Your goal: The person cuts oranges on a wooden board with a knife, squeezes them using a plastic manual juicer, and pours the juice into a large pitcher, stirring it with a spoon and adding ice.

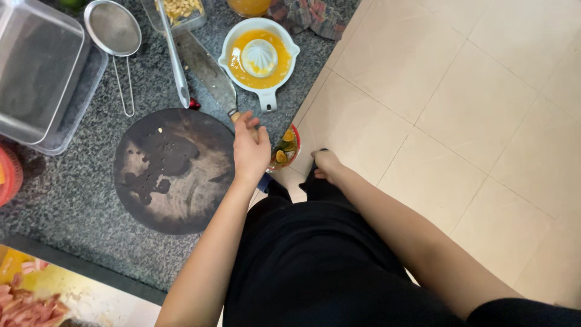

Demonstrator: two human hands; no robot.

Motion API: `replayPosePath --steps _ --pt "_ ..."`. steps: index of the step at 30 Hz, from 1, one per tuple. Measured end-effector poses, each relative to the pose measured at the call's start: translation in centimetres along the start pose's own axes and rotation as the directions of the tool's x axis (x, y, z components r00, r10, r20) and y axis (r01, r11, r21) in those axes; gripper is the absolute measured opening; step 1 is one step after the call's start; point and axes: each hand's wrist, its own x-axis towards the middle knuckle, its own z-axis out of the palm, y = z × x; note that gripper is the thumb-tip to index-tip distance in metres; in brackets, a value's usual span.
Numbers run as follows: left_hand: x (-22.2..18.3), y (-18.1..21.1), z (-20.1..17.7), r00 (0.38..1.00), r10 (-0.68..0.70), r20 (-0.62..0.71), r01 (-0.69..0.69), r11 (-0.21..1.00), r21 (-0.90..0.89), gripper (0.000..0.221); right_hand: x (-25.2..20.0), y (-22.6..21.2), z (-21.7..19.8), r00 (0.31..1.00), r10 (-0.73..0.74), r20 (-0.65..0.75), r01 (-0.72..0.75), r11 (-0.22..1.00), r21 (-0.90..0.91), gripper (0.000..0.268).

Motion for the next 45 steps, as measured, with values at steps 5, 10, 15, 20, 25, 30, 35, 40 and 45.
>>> replayPosePath --steps 5,10,15,20,25,30,35,40,45 --pt "1.6 0.0 1.7 0.981 -0.166 0.101 0.184 0.962 -0.202 0.053 -3.5 0.6 -6.1 0.989 -0.140 -0.043 0.142 0.989 0.044 0.044" --pt "4.0 -0.9 3.1 0.966 -0.240 0.100 0.260 0.914 -0.312 0.054 -8.0 -4.0 -9.4 0.865 -0.449 -0.224 0.479 0.871 0.105 0.032" --pt "6.0 -2.4 4.9 0.952 -0.298 0.071 0.303 0.875 -0.378 0.050 -11.6 -13.1 -8.5 0.340 -0.881 -0.330 0.857 0.434 -0.278 0.021" --pt "7.0 -3.2 5.9 0.924 -0.345 0.166 0.383 0.849 -0.365 0.040 -11.1 -25.3 -7.0 -0.146 -0.988 -0.047 0.781 -0.086 -0.619 0.024" --pt "6.9 -3.1 7.1 0.891 -0.439 0.118 0.451 0.818 -0.357 0.038 -6.3 -34.6 -5.3 -0.222 -0.945 0.242 0.672 -0.328 -0.664 0.044" --pt "6.5 -2.8 8.6 0.930 -0.367 0.028 0.348 0.854 -0.385 0.030 -1.6 -37.0 -4.9 -0.047 -0.934 0.354 0.682 -0.289 -0.671 0.032" --pt "5.9 -1.0 9.1 0.935 -0.353 -0.041 0.298 0.842 -0.449 0.026 -0.1 -39.3 -5.8 0.081 -0.875 0.477 0.606 -0.337 -0.720 0.025" --pt "4.3 2.4 7.5 0.925 -0.378 -0.031 0.325 0.832 -0.449 0.027 -2.6 -38.9 -6.1 0.061 -0.865 0.499 0.538 -0.392 -0.746 0.033" --pt "2.2 6.4 3.2 0.908 -0.410 -0.082 0.338 0.834 -0.436 0.027 -8.4 -35.3 -6.1 -0.305 -0.863 0.403 0.493 -0.505 -0.708 0.054"
